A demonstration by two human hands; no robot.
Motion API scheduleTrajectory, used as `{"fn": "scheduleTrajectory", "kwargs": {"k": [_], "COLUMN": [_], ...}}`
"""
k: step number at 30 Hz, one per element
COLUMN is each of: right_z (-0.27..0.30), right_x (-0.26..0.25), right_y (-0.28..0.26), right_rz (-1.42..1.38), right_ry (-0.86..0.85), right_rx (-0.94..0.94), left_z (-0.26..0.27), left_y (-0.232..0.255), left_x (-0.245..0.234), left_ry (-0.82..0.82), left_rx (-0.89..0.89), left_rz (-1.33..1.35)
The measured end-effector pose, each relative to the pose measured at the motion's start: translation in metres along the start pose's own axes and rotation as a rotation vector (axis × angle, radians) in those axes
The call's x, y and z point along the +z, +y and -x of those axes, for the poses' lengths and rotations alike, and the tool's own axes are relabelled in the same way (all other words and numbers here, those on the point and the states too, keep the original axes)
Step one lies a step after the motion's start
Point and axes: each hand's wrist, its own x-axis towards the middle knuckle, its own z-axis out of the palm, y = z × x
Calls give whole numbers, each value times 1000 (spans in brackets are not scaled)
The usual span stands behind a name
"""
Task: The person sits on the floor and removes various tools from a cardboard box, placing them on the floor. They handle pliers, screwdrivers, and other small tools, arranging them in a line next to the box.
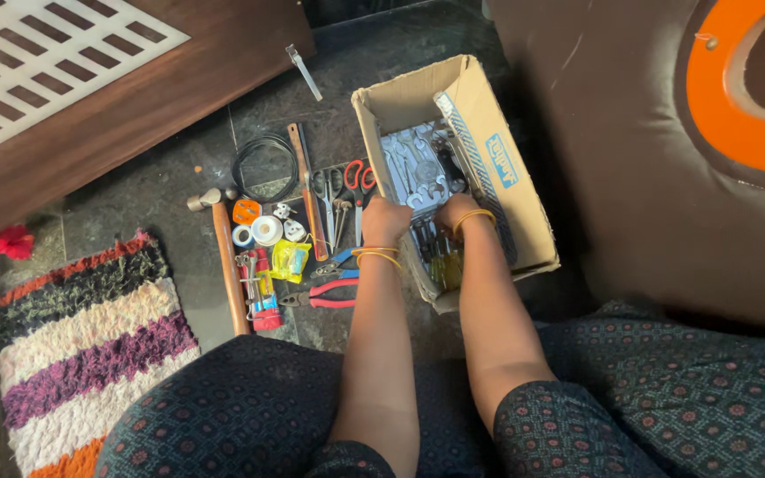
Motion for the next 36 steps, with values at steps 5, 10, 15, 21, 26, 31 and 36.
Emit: {"fn": "scheduleTrajectory", "kwargs": {"k": [5,10,15,21,26,31,36], "right_z": [-47,-52,-36,-14,13,31,30], "right_x": [26,32,38,32,23,35,40], "right_y": [4,7,11,11,1,8,21], "right_rz": [1075,912,462,67,182,121,100], "right_ry": [-106,-75,100,256,387,510,636], "right_rx": [-484,-388,-182,-34,-75,38,72], "left_z": [6,20,35,56,59,57,57], "left_y": [3,9,6,-3,-2,5,7], "left_x": [-2,-12,-16,-11,-4,5,7], "left_ry": [17,33,28,-13,28,89,114], "left_rx": [-14,-37,-50,-19,-35,-32,-51], "left_rz": [-21,21,66,60,69,70,89]}}
